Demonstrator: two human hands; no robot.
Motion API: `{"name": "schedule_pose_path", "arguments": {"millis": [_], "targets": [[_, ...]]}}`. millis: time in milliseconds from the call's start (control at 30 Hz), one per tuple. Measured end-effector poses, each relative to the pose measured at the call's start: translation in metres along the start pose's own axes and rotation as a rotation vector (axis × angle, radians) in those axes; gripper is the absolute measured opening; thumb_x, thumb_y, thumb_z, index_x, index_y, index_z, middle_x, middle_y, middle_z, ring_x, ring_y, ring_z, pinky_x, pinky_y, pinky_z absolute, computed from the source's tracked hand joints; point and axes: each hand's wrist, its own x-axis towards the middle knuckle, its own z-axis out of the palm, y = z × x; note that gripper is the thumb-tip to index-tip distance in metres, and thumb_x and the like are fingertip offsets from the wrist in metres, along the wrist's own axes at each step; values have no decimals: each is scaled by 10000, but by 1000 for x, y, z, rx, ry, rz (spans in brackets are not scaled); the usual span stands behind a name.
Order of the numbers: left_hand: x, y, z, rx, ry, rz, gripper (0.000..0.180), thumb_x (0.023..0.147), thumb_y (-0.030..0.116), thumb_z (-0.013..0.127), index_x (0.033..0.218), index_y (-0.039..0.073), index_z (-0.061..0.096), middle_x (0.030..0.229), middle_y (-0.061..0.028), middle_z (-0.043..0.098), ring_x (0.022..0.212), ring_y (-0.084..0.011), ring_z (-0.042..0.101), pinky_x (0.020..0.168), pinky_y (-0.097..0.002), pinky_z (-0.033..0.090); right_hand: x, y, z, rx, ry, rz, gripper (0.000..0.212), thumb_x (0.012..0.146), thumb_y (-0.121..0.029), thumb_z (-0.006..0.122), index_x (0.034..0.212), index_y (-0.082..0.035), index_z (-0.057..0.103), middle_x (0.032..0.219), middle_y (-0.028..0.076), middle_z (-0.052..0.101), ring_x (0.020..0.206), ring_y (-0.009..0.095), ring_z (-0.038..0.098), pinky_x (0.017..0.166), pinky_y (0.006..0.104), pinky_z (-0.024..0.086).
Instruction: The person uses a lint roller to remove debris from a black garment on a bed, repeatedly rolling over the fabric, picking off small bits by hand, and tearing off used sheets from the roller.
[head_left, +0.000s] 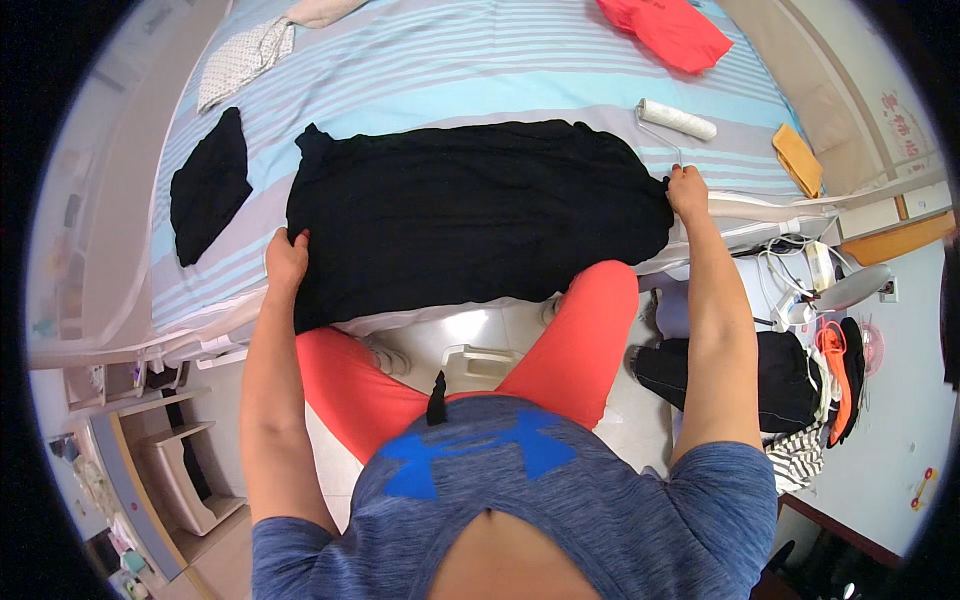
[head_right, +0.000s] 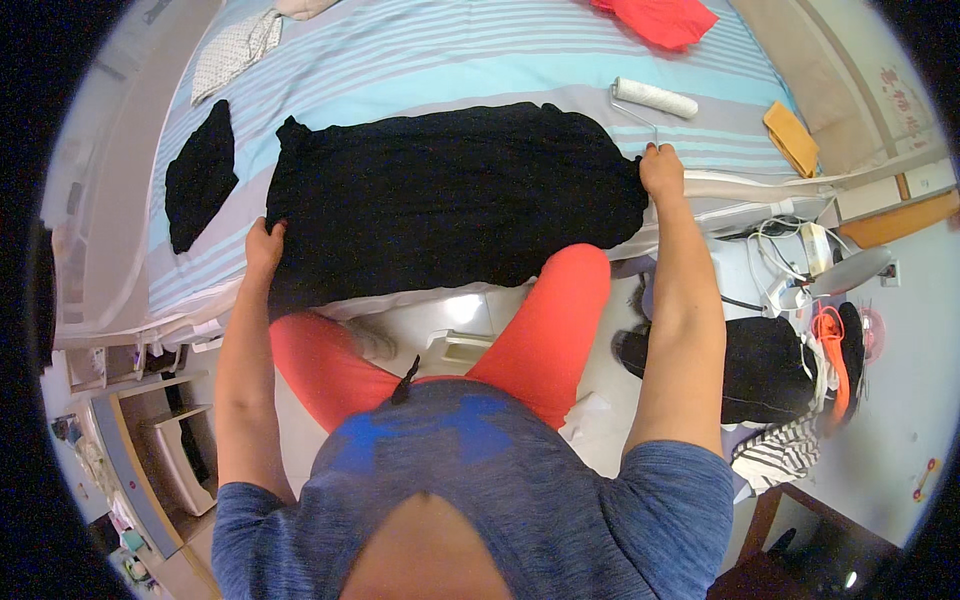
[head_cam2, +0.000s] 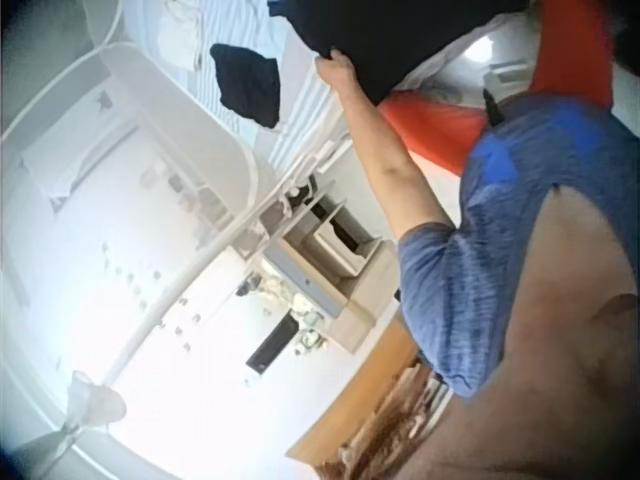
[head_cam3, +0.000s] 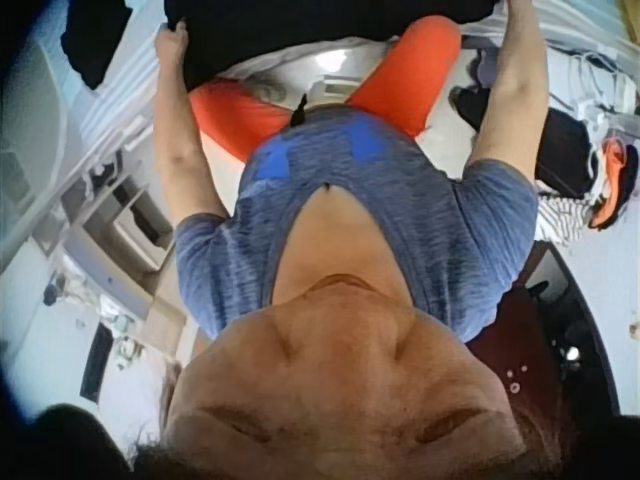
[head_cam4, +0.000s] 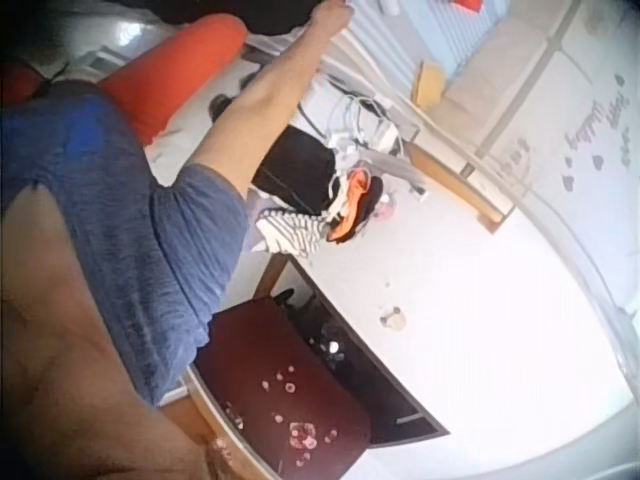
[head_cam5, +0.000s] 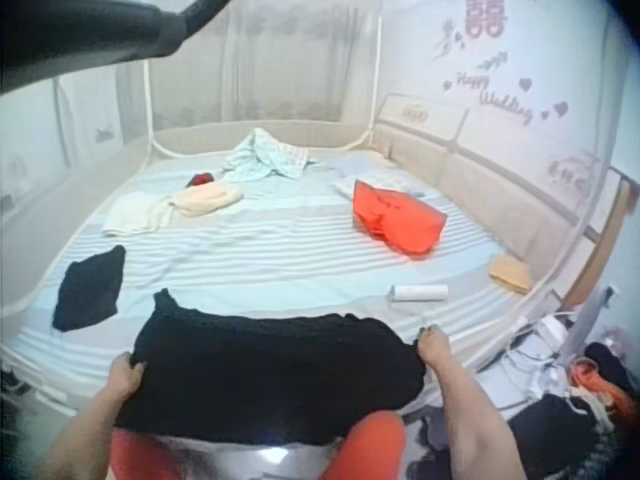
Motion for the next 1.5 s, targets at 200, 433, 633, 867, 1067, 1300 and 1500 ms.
{"name": "schedule_pose_path", "arguments": {"millis": [200, 433, 633, 867, 1067, 1300, 1500], "targets": [[48, 20, -35, 22, 353, 60, 330, 921, 301, 555, 1009, -15, 590, 920, -304, 637, 888, -488, 598, 773, -519, 466, -30, 13, -37, 113, 132, -81, 394, 954, -337, 481, 978, 34, 612, 917, 255, 666, 927, 405, 632, 809, 450, 466], [125, 46, -86, 168, 439, 49, 313, 952, 365, 485, 1002, 61, 539, 931, -242, 664, 899, -443, 630, 742, -539, 486, -63, -32, -52, 564, -54, 26, 347, 964, -372, 531, 917, -34, 596, 593, 14, 506, 466, 82, 462, 430, 269, 346], [188, 56, -104, 286, 438, 114, 272, 974, 330, 448, 1065, 83, 516, 999, -196, 665, 922, -410, 636, 741, -531, 485, -64, -125, -40, 314, -49, -163, 452, 866, -437, 678, 895, 0, 570, 716, 119, 612, 650, 226, 572, 625, 355, 468], [240, 61, -93, 322, 534, 343, 246, 965, 305, 466, 1118, 117, 509, 1007, -163, 668, 945, -385, 623, 743, -523, 488, -49, -224, 38, 20, -230, -446, 470, 721, -350, 823, 889, 9, 569, 859, 225, 657, 833, 385, 641, 736, 431, 493], [259, 91, -114, 244, 630, 300, 164, 925, 174, 530, 1065, 90, 533, 1033, -181, 617, 894, -404, 634, 770, -491, 524, -9, -228, 49, 168, 23, -604, 152, 810, -70, 663, 913, -26, 560, 869, 229, 631, 839, 430, 600, 740, 455, 475], [245, 109, -73, 363, 383, 132, 498, 827, 78, 620, 1306, 87, 480, 1168, -180, 579, 1125, -358, 562, 996, -468, 426, 25, -245, 36, 112, 169, -361, 286, 870, -280, 680, 886, -19, 564, 790, 221, 622, 744, 384, 602, 693, 428, 468], [109, 83, -4, -65, 231, 735, 495, 890, 261, 602, 1339, 86, 492, 1345, -159, 512, 1269, -318, 459, 1077, -510, 299, -79, -238, -2, 183, -197, -529, 174, 968, -175, 493, 965, -15, 562, 800, 235, 639, 755, 418, 638, 640, 460, 472]]}}
